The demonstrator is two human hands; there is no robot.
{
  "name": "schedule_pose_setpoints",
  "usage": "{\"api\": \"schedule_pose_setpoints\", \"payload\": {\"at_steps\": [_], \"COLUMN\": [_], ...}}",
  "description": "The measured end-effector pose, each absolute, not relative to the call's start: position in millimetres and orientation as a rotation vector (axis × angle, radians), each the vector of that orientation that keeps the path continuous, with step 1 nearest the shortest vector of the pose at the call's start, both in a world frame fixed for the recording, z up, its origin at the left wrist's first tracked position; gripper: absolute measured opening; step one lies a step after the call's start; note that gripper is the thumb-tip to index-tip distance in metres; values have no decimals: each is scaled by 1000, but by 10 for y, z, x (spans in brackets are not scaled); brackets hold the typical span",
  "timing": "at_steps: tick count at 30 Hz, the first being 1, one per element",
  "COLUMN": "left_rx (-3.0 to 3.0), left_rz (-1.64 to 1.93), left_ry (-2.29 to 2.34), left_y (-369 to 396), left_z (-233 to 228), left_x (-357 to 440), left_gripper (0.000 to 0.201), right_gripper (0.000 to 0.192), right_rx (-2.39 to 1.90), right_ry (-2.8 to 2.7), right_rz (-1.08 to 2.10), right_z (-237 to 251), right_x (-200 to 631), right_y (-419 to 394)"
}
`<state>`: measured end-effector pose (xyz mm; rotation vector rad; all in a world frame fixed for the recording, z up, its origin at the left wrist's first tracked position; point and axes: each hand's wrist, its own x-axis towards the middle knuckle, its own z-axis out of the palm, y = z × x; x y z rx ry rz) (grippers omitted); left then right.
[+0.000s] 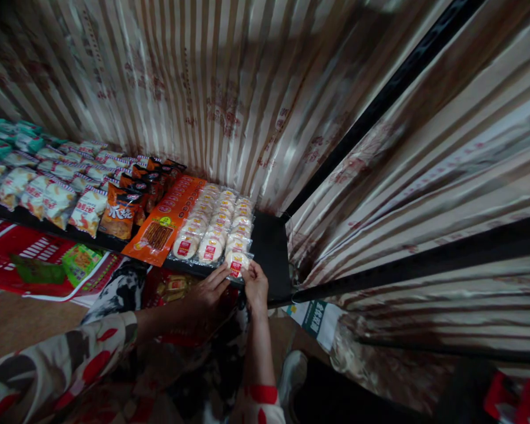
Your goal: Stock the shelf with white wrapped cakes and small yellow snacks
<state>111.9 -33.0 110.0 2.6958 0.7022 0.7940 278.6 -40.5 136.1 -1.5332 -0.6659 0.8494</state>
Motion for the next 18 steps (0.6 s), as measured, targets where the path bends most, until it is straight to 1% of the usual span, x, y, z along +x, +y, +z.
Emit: {"api": "schedule_pose_setpoints", "payload": {"at_steps": [5, 9, 16, 18], "left_rx": [2717, 2762, 2782, 2764], "left_rz": [826, 849, 691, 656], "left_ry": [719, 731, 833, 842], "left_y": [-285, -249, -240, -248], "left_z": [1012, 947, 925, 942], "left_x": [1132, 1138, 1179, 1186], "left_gripper": [36, 38, 41, 42], "right_gripper": [41, 38, 42, 46], "right_rx": [-1539, -1668, -1843, -1868], "right_ry": [-677, -807, -958, -988], "right_rz": [841, 712, 543, 455], "right_z": [1274, 1194, 1217, 1243], "right_x": [2819, 2867, 2839, 2774], "right_y": [-323, -294, -284, -310]}}
